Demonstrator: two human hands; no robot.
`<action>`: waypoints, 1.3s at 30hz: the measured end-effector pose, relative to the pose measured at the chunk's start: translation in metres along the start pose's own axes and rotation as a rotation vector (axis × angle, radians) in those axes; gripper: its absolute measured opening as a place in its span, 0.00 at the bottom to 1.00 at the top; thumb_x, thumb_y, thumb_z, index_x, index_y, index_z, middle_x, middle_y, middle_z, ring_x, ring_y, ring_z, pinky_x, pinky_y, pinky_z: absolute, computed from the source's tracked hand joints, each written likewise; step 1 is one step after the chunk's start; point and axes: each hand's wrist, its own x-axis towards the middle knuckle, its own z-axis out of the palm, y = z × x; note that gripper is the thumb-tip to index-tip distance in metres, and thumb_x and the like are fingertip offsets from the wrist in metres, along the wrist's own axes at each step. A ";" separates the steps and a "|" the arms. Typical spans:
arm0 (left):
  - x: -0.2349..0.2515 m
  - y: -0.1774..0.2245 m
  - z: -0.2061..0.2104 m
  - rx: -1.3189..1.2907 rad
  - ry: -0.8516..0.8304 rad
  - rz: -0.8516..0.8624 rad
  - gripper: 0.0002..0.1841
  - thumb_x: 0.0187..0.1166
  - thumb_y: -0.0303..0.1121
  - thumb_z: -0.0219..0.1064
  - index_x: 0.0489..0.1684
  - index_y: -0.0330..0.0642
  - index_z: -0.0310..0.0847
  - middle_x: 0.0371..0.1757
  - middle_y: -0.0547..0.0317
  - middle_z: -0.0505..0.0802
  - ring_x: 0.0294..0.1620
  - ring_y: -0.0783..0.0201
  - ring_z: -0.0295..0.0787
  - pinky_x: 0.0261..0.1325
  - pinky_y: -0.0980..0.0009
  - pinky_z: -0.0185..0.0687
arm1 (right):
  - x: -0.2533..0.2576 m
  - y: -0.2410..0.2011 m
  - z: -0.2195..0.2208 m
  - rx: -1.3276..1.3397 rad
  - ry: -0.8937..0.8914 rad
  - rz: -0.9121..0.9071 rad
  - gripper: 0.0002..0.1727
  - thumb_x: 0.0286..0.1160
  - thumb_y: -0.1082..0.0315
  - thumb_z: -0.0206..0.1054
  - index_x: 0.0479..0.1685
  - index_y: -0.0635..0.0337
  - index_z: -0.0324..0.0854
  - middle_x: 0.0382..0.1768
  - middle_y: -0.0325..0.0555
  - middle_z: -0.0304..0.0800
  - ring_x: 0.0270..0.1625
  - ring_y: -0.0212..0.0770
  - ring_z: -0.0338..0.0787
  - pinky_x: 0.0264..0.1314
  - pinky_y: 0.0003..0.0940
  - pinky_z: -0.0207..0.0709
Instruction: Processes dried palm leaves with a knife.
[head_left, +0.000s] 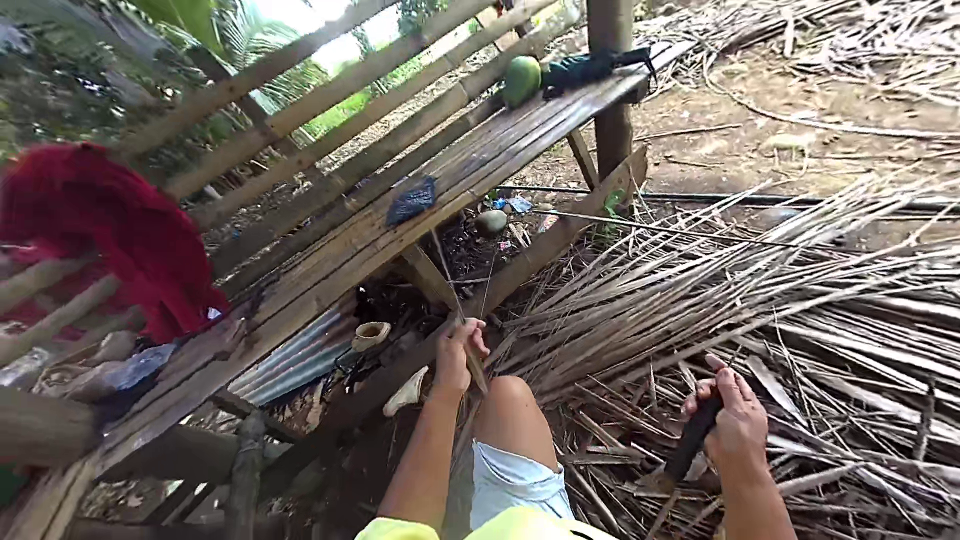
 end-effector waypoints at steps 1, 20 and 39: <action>0.003 -0.002 0.006 0.016 0.021 0.066 0.18 0.94 0.29 0.45 0.41 0.35 0.82 0.28 0.62 0.87 0.29 0.70 0.85 0.41 0.73 0.86 | -0.001 0.000 0.000 0.022 -0.098 -0.007 0.22 0.97 0.63 0.35 0.72 0.62 0.72 0.16 0.29 0.78 0.12 0.27 0.79 0.14 0.24 0.80; -0.065 -0.081 0.113 -0.024 -0.109 -0.642 0.13 0.91 0.33 0.60 0.56 0.30 0.80 0.31 0.53 0.91 0.28 0.66 0.88 0.40 0.72 0.88 | -0.051 0.034 0.036 0.220 -0.638 0.500 0.17 0.93 0.52 0.45 0.60 0.51 0.73 0.17 0.32 0.78 0.13 0.28 0.77 0.17 0.23 0.77; -0.053 -0.074 0.055 1.577 -0.635 0.141 0.16 0.92 0.37 0.57 0.54 0.42 0.92 0.45 0.43 0.97 0.51 0.42 0.95 0.58 0.41 0.84 | -0.031 0.032 0.029 -0.008 -0.018 0.470 0.24 0.91 0.42 0.53 0.36 0.52 0.79 0.16 0.32 0.75 0.16 0.31 0.79 0.25 0.32 0.85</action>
